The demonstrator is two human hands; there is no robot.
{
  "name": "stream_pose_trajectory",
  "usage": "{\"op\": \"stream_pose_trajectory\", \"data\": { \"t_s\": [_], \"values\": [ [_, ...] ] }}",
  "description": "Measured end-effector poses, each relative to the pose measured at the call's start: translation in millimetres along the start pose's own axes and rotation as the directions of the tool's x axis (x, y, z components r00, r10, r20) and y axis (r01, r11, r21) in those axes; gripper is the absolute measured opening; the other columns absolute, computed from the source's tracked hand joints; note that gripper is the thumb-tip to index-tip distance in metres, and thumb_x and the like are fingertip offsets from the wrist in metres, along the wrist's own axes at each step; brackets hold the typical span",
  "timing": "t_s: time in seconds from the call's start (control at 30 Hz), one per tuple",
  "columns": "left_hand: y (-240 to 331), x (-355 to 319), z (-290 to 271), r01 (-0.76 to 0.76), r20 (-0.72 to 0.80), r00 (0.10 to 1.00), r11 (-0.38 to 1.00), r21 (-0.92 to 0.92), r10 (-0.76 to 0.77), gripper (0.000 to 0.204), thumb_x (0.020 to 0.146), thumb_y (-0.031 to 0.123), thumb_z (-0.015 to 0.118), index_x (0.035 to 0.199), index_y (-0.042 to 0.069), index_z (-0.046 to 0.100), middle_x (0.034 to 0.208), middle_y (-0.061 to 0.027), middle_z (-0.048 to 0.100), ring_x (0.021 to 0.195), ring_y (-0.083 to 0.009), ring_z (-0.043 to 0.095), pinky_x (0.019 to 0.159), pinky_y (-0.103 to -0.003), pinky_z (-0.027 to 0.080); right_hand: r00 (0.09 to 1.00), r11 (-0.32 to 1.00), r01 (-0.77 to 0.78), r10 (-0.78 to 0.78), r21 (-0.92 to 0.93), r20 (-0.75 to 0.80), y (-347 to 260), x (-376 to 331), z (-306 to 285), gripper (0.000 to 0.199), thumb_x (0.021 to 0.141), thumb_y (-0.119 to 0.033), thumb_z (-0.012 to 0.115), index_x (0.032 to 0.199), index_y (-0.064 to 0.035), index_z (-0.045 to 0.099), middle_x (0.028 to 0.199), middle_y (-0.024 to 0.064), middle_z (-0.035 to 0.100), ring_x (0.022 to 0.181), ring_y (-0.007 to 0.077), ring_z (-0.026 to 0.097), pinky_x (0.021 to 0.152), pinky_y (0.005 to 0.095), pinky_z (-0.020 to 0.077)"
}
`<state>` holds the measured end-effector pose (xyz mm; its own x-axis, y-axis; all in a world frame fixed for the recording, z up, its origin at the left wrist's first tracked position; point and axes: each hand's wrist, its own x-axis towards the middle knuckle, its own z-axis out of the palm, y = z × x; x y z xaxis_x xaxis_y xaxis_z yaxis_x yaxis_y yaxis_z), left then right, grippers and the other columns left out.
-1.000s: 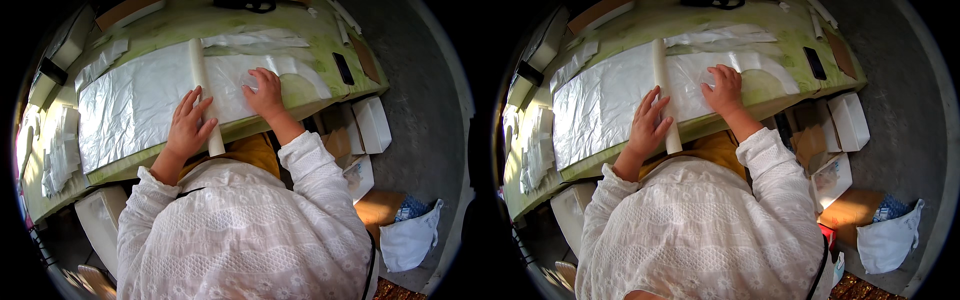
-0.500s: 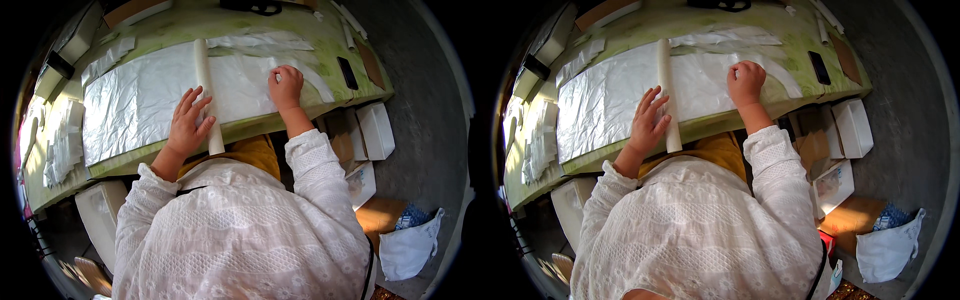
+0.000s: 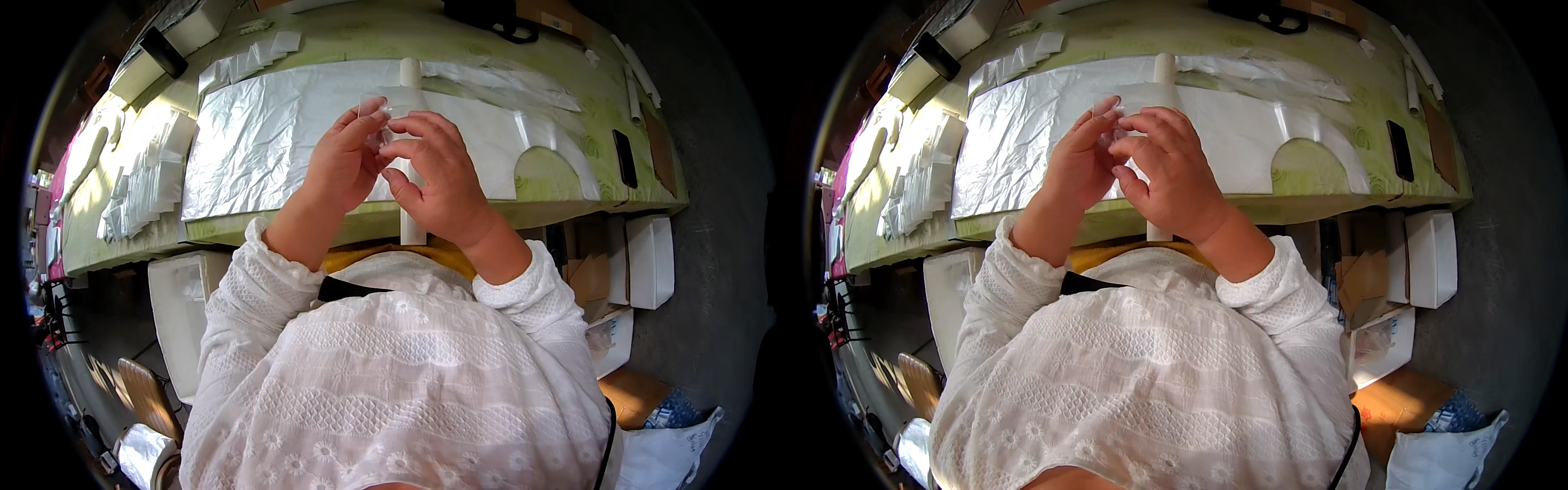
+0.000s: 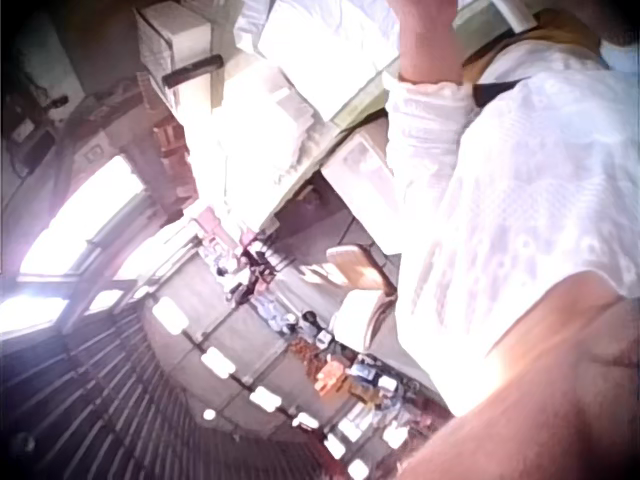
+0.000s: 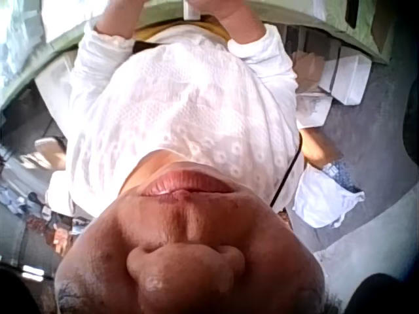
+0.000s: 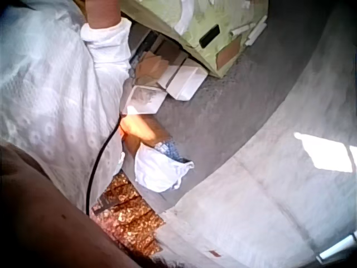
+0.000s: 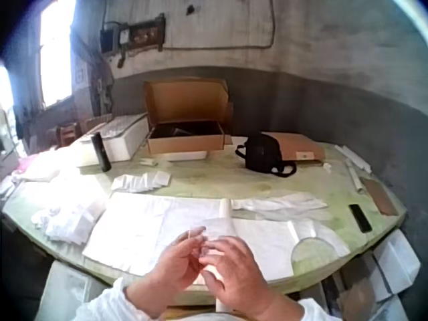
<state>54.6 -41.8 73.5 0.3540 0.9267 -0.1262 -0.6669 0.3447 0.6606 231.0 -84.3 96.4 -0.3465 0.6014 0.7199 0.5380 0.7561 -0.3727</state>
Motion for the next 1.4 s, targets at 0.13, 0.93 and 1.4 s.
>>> {"op": "stream_pose_trajectory", "data": {
  "t_s": [0.13, 0.93, 1.4],
  "values": [
    [58, 12, -58, -0.128, -0.239, 0.953, 0.961, 0.245, 0.188, 0.026, 0.095, 0.013, 0.071, 0.119, 0.010, 0.061, 0.088, 0.0034, 0.063, 0.073, -0.0061, 0.060, 0.068, -0.024, 0.053, 0.989, 0.986, -0.135, 0.140, 0.102, -0.040, 0, -34, -1, 0.027, 0.080, -0.009, 0.075, 0.106, -0.0096, 0.069, 0.128, 0.0101, 0.060, 0.124, 0.0373, 0.053, 0.103, 0.0459, 0.0464],
    [-42, 23, -71, -0.189, 0.265, 0.943, -0.330, 0.925, 0.201, 0.063, 0.093, 0.015, 0.057, 0.153, 0.011, 0.039, 0.148, -0.0126, 0.053, 0.146, -0.0352, 0.039, 0.121, -0.052, 0.028, 0.940, 0.928, -0.296, 0.241, 0.226, 0.240, -3, -84, 22, 0.022, 0.078, -0.014, 0.077, 0.096, -0.0068, 0.067, 0.134, 0.0162, 0.059, 0.131, 0.0440, 0.050, 0.111, 0.0496, 0.0417],
    [-4, 29, -57, -0.243, 0.323, 0.920, -0.321, 0.915, 0.223, 0.037, 0.086, 0.029, 0.076, 0.120, 0.015, 0.071, 0.153, -0.0130, 0.049, 0.145, -0.0396, 0.038, 0.115, -0.047, 0.039, 0.870, 0.912, -0.388, 0.314, 0.135, 0.380, 8, -29, 46, 0.022, 0.083, -0.016, 0.073, 0.101, -0.0073, 0.065, 0.106, 0.0096, 0.067, 0.107, 0.0337, 0.058, 0.101, 0.0494, 0.0443]
  ]
}}
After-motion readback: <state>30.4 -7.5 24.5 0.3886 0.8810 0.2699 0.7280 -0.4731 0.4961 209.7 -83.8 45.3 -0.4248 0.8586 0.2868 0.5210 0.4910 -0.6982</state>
